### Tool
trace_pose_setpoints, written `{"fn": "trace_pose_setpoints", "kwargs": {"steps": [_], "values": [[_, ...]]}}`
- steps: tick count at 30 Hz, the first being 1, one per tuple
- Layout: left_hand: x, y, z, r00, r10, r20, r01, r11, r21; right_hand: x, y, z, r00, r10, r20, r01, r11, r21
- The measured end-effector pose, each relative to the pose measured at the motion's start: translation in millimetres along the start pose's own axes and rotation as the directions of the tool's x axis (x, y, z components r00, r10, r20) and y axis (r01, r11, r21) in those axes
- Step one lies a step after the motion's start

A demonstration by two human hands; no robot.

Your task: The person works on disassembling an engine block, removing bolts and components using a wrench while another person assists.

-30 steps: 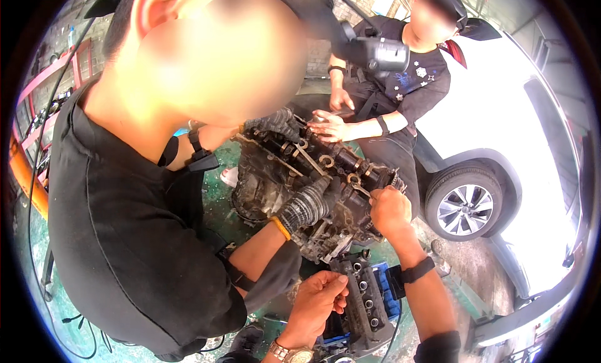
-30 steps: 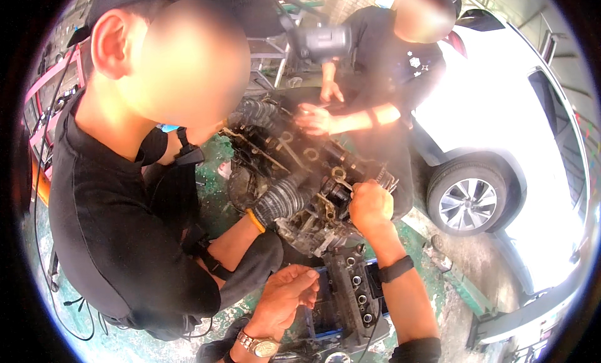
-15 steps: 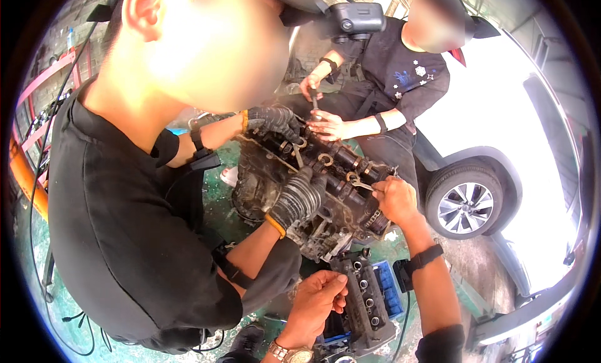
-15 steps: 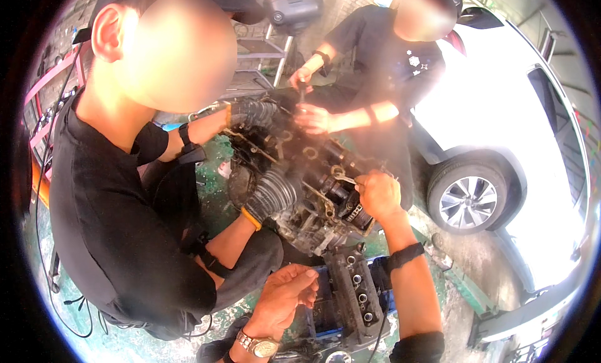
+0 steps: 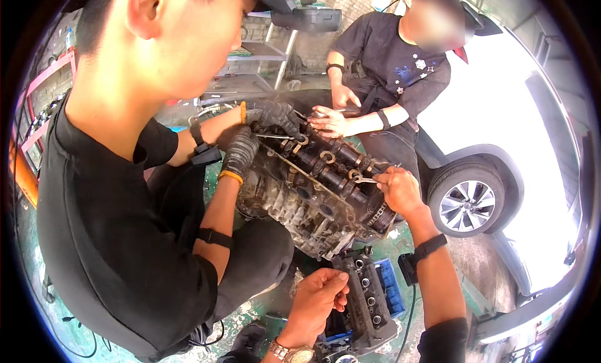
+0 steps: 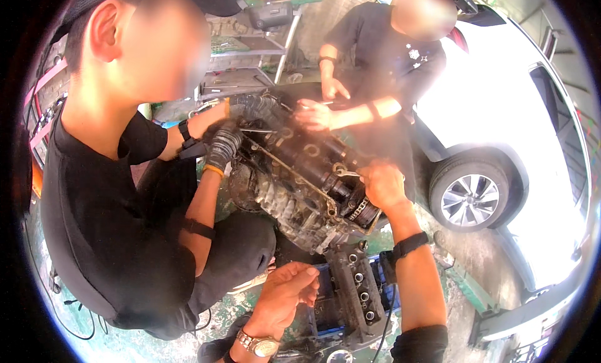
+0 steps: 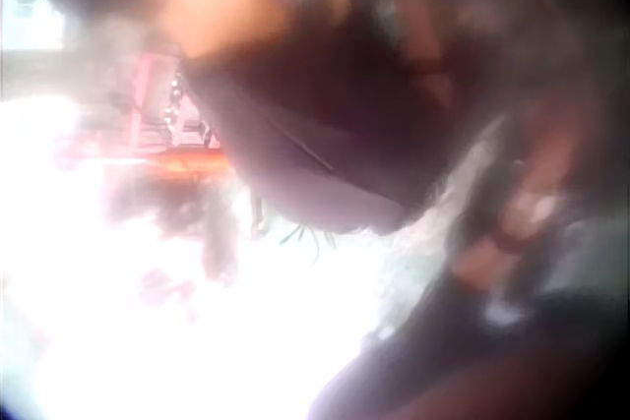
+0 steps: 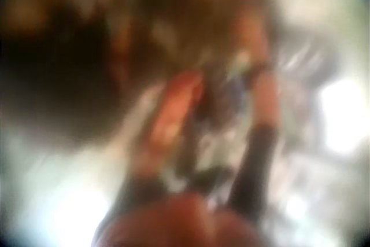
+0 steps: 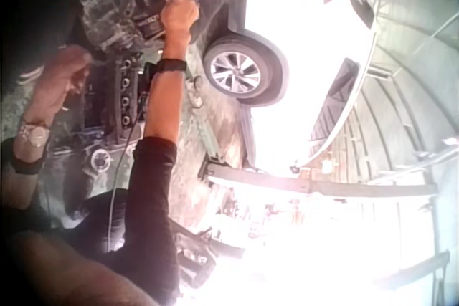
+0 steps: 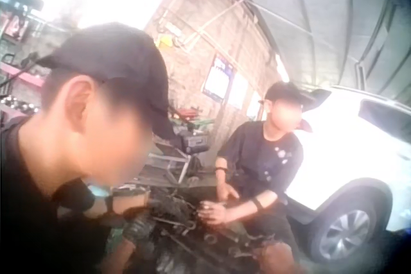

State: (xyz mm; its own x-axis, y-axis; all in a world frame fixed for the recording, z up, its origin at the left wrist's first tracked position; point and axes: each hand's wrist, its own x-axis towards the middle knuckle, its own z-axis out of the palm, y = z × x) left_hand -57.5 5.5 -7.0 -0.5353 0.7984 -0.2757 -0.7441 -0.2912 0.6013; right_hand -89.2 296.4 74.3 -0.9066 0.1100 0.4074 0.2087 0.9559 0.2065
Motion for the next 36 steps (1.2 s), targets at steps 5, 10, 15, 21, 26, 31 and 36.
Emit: {"fn": "trace_pose_setpoints", "kwargs": {"steps": [5, 10, 15, 21, 26, 31, 36], "values": [[6.1, 0.1, -4.6, 1.000, -0.007, -0.004, 0.007, 1.000, 0.000, 6.2, 1.4, 4.2, 0.997, -0.073, 0.006, 0.074, 0.997, -0.024], [7.8, 3.3, -3.6, 1.000, -0.013, -0.011, 0.013, 1.000, 0.004, 9.1, 5.1, 9.3, 0.993, -0.116, -0.025, 0.116, 0.993, -0.032], [9.9, 2.3, -4.3, 1.000, -0.009, -0.009, 0.009, 1.000, -0.006, 13.0, 3.4, 6.0, 0.989, -0.146, -0.029, 0.146, 0.989, -0.007], [3.6, 1.1, -2.8, 1.000, -0.012, -0.022, 0.012, 1.000, 0.001, 9.4, -10.5, 3.6, 0.989, -0.147, -0.015, 0.147, 0.989, -0.018], [1.7, 0.6, -1.8, 1.000, -0.010, -0.016, 0.010, 1.000, 0.019, 8.0, -8.6, 6.2, 0.995, -0.097, 0.003, 0.097, 0.992, -0.080], [-1.7, 1.6, -1.9, 1.000, -0.005, -0.011, 0.005, 1.000, 0.014, 9.0, -8.5, 10.3, 0.998, -0.064, 0.025, 0.065, 0.997, -0.043], [-4.7, 5.3, -1.4, 1.000, -0.013, -0.025, 0.013, 1.000, 0.004, 7.4, -9.6, 13.7, 0.997, -0.072, -0.022, 0.071, 0.997, -0.040]]}}
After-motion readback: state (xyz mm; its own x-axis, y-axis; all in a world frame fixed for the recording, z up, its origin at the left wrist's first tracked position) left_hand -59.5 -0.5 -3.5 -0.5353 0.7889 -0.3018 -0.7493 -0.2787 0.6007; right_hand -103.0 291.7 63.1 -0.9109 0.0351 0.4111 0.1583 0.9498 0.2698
